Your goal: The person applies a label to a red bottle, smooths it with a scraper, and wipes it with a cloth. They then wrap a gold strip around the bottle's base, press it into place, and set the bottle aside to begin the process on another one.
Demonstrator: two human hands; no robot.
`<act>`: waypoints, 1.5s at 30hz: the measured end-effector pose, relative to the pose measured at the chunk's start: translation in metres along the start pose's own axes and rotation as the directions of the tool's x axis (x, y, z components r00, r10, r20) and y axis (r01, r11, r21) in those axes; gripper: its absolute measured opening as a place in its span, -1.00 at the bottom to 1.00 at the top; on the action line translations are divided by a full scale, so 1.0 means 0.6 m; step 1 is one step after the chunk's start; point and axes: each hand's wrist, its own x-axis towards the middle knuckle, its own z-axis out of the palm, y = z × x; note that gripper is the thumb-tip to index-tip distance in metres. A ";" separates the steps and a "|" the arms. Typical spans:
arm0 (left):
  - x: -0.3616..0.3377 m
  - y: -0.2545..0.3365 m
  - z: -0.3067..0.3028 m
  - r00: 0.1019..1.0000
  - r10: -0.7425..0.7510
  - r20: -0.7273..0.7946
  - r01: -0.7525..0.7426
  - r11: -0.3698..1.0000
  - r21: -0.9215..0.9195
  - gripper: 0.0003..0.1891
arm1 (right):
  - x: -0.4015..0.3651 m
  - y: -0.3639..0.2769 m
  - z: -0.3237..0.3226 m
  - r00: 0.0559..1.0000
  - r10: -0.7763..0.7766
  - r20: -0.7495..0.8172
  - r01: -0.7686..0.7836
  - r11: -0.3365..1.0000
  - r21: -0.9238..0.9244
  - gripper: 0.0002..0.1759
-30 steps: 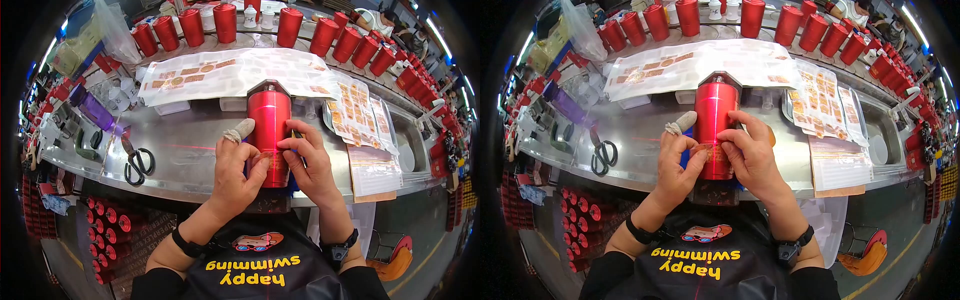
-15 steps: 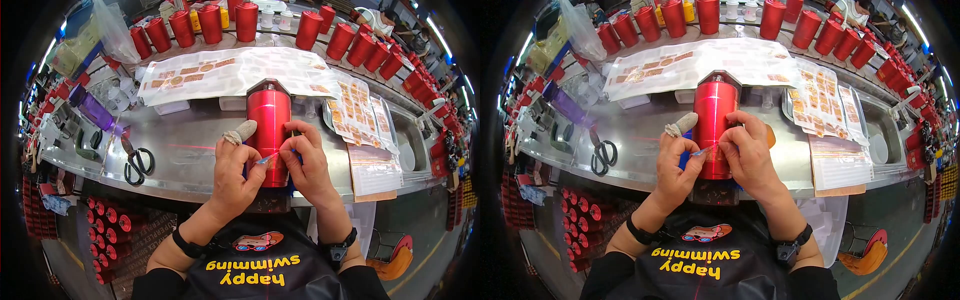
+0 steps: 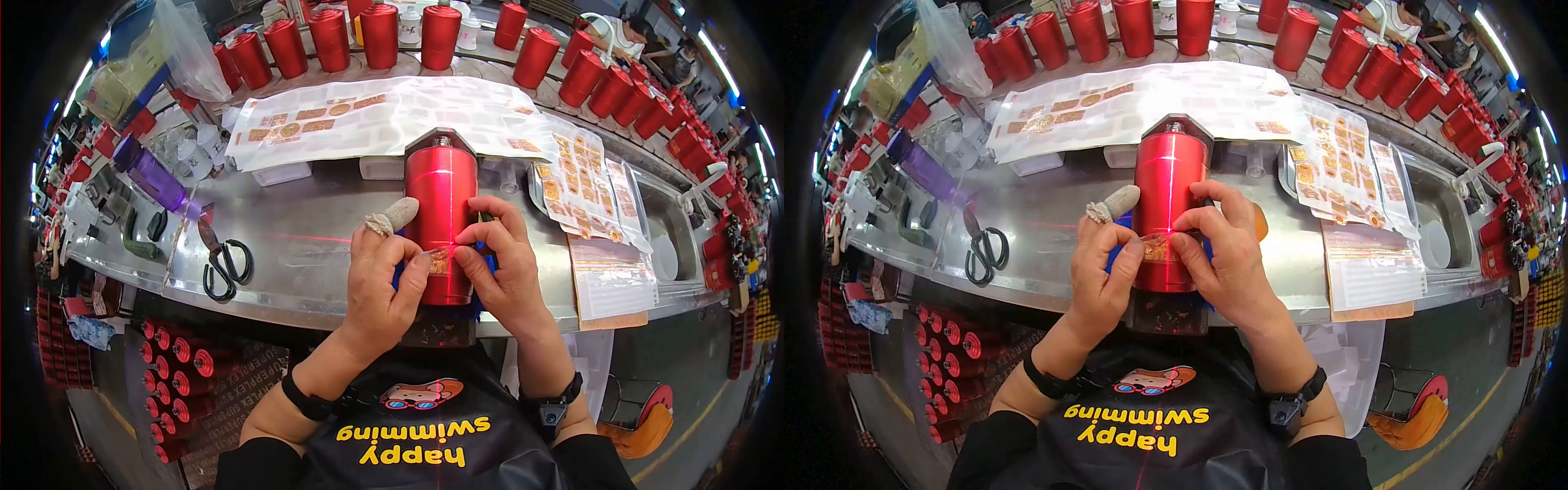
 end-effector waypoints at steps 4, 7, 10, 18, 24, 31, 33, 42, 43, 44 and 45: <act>-0.002 -0.003 0.000 1.000 0.003 -0.014 -0.003 1.000 0.002 -0.87 | 0.000 0.000 0.002 0.999 -0.024 -0.029 0.024 1.000 -0.013 -0.88; 0.001 -0.002 -0.002 1.000 -0.022 -0.016 0.022 1.000 -0.007 -0.87 | 0.002 0.001 0.007 0.998 -0.025 -0.060 0.026 1.000 0.012 -0.89; 0.007 -0.016 -0.005 0.997 -0.068 -0.020 0.068 0.997 -0.027 -0.87 | 0.010 0.008 0.017 0.997 -0.035 -0.068 0.033 0.999 -0.031 -0.89; 0.002 -0.027 -0.004 0.997 -0.080 -0.019 0.080 0.997 0.009 -0.88 | 0.001 -0.002 0.016 0.994 0.098 -0.037 -0.096 0.993 0.070 -0.84; 0.000 -0.025 -0.006 0.987 -0.161 -0.008 0.161 0.987 -0.001 -0.88 | 0.000 0.006 0.021 0.996 0.040 -0.086 -0.037 0.999 0.034 -0.86; 0.007 -0.043 -0.005 0.992 -0.117 -0.039 0.116 0.993 -0.019 -0.84 | 0.006 0.017 0.032 0.992 0.033 -0.118 -0.030 0.999 0.027 -0.87; 0.005 -0.041 -0.004 0.993 -0.111 -0.038 0.110 0.994 -0.023 -0.83 | 0.003 0.017 0.031 0.993 0.027 -0.111 -0.023 0.999 0.030 -0.88; 0.002 -0.042 -0.002 0.991 -0.133 -0.030 0.133 0.991 -0.002 -0.84 | 0.002 0.019 0.029 0.997 0.014 -0.080 -0.010 0.998 0.055 -0.88; 0.002 -0.043 -0.002 0.991 -0.134 -0.027 0.134 0.991 0.002 -0.84 | 0.003 0.021 0.030 0.997 0.007 -0.081 -0.003 0.999 0.050 -0.86; 0.003 -0.046 -0.003 0.991 -0.134 -0.024 0.134 0.991 0.007 -0.84 | 0.004 0.022 0.031 0.997 0.000 -0.081 0.004 0.999 0.045 -0.84; 0.003 -0.046 -0.003 0.991 -0.135 -0.021 0.135 0.991 0.007 -0.84 | 0.004 0.022 0.030 0.997 -0.002 -0.081 0.005 0.999 0.039 -0.82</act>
